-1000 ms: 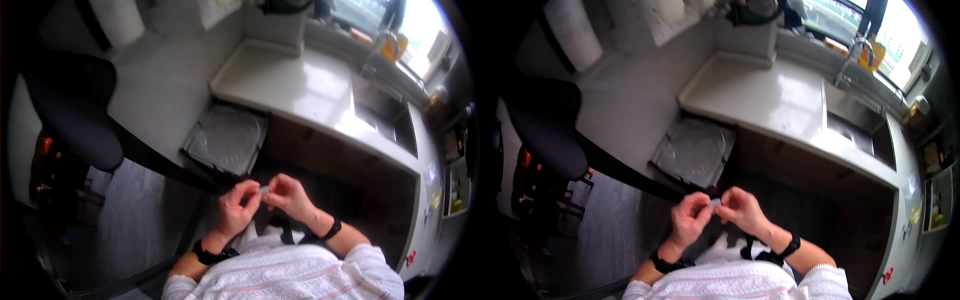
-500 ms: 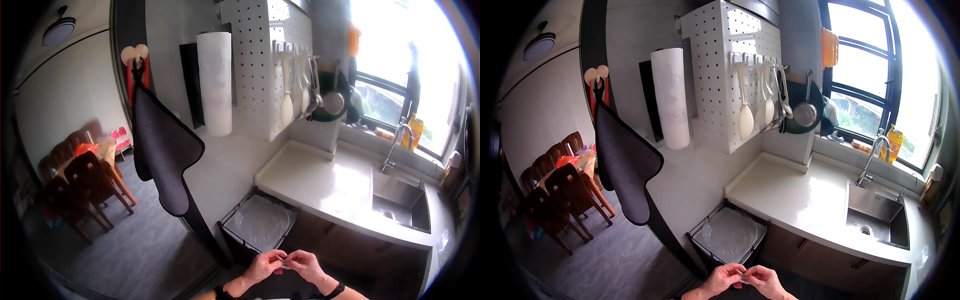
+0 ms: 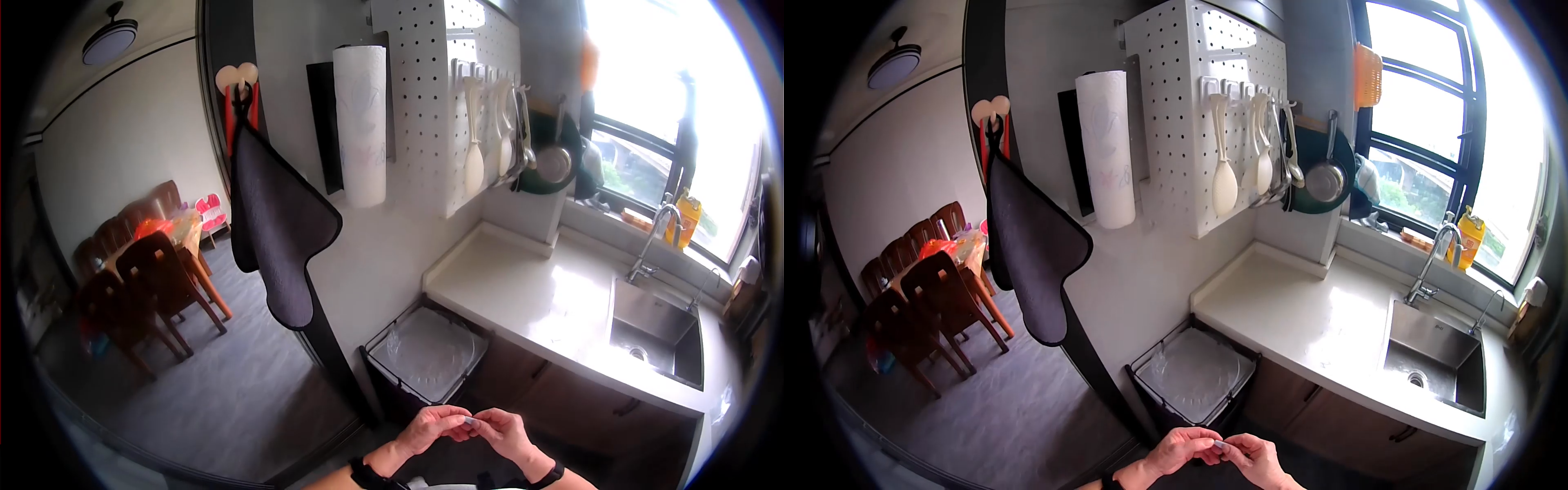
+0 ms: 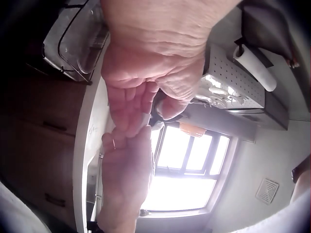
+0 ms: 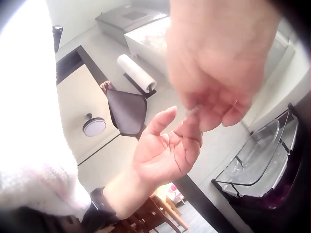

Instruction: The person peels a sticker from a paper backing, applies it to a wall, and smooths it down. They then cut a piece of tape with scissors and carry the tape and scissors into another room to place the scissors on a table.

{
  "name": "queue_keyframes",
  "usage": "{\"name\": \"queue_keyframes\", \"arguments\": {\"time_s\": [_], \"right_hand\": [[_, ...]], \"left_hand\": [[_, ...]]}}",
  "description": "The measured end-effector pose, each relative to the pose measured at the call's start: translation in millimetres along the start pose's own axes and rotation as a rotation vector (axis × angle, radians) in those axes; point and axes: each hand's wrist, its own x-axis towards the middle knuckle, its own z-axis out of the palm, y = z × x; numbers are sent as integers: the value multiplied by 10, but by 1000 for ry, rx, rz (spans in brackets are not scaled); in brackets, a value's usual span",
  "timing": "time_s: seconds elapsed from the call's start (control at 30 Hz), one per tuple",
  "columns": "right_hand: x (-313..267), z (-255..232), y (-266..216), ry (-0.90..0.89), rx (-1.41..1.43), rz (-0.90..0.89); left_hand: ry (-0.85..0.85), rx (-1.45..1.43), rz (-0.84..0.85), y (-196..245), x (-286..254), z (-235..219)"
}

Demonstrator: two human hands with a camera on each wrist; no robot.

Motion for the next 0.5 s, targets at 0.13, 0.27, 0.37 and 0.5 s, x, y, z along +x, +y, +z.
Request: {"name": "queue_keyframes", "arguments": {"time_s": [0.13, 0.27, 0.37, 0.5], "right_hand": [[-113, -118, 32, -20, 37, 128], [-260, -215, 79, -40, 133, 212], [-390, -302, 82, -32, 221, 309], [-617, -489, 155, -41, 282, 373]], "left_hand": [[-2, 308, 104, -161, 22, 139], [100, 352, 100, -386, 68, 215], [123, 381, 130, -524, 85, 344], [125, 385, 139, -788, 127, 521]]}}
